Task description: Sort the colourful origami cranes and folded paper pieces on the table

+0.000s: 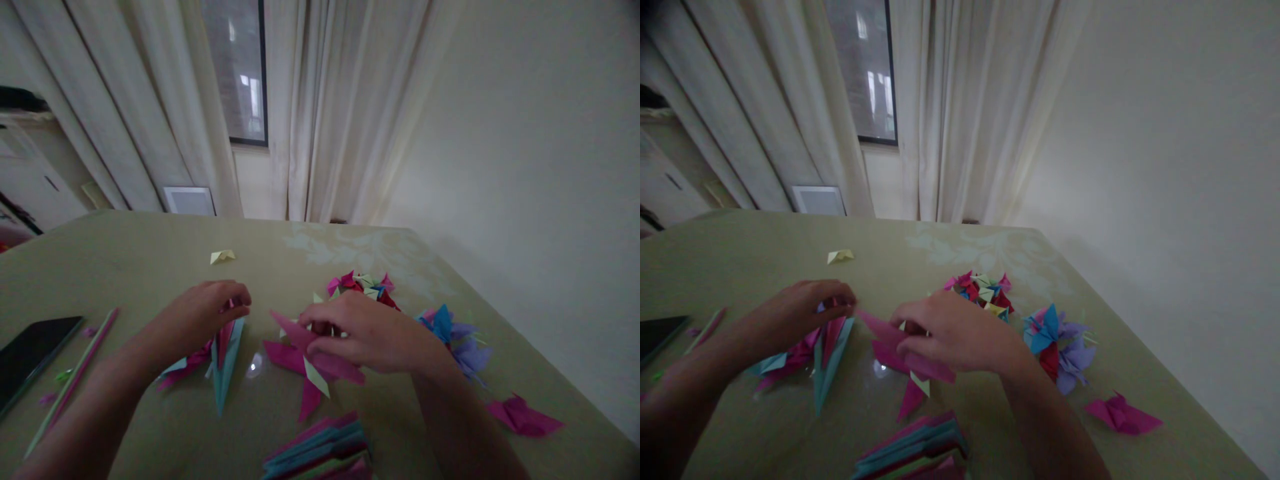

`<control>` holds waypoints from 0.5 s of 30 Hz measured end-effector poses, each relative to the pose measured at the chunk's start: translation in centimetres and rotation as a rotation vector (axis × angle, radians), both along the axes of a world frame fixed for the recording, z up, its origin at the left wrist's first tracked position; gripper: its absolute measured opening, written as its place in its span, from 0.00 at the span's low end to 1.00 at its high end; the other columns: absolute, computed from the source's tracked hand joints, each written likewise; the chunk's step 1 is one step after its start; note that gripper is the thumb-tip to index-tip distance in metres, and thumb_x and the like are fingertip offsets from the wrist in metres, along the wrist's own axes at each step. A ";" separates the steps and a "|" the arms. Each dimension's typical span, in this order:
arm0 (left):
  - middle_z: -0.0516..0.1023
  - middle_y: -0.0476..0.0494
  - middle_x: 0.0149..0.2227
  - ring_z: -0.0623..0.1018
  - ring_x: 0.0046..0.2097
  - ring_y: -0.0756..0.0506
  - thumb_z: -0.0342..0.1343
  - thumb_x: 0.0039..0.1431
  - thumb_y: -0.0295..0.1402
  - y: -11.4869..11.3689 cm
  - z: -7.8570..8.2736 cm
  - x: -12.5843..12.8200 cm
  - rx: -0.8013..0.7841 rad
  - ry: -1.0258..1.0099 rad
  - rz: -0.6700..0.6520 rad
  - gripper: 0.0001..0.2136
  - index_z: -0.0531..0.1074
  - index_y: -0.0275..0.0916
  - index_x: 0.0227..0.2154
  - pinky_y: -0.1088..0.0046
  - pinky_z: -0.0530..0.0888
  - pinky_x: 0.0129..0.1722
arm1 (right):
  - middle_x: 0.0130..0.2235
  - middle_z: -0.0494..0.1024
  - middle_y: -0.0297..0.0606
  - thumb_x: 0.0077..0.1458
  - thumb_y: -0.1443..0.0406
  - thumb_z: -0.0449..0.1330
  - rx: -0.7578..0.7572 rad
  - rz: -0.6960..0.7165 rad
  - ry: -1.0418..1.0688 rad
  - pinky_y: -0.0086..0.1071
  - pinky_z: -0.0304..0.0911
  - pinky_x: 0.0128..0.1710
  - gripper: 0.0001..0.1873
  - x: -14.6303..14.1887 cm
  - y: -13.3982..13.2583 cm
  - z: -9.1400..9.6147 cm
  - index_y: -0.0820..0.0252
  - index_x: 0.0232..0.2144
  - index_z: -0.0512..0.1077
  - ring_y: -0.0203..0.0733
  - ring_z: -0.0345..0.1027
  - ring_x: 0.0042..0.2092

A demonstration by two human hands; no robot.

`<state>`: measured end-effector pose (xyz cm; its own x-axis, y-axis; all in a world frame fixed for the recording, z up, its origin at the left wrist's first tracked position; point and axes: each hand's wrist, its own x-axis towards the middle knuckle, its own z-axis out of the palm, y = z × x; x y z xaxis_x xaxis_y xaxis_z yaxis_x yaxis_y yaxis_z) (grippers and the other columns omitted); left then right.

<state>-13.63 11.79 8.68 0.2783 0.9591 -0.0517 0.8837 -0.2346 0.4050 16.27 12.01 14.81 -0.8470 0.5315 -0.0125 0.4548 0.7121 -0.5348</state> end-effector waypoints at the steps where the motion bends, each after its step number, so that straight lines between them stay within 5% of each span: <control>1: 0.84 0.42 0.40 0.81 0.41 0.41 0.55 0.63 0.38 0.3 -0.7 -0.8 0.003 0.086 0.049 0.10 0.80 0.42 0.38 0.66 0.72 0.42 | 0.36 0.83 0.35 0.66 0.64 0.62 0.027 0.063 -0.093 0.30 0.59 0.36 0.07 -0.3 -0.4 -0.3 0.57 0.43 0.80 0.39 0.74 0.37; 8: 0.83 0.35 0.41 0.82 0.43 0.36 0.54 0.63 0.43 0.9 -3.9 -0.7 -0.141 0.408 0.102 0.13 0.78 0.39 0.36 0.63 0.73 0.40 | 0.35 0.84 0.39 0.60 0.63 0.64 0.196 0.190 -0.434 0.33 0.46 0.25 0.07 -4.1 -1.8 -4.9 0.57 0.37 0.82 0.42 0.74 0.33; 15: 0.83 0.30 0.42 0.83 0.45 0.33 0.46 0.65 0.32 0.8 -4.4 1.0 -0.113 0.509 0.129 0.14 0.78 0.37 0.41 0.58 0.75 0.42 | 0.36 0.85 0.30 0.61 0.53 0.65 -0.066 0.495 -0.578 0.31 0.49 0.23 0.13 -6.6 -2.6 -7.5 0.50 0.43 0.84 0.38 0.73 0.32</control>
<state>-12.61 12.62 4.28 0.0717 0.9646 -0.2539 0.9937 -0.0912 -0.0658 9.70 9.43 7.31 -0.8354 0.0744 -0.5446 0.3113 0.8806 -0.3573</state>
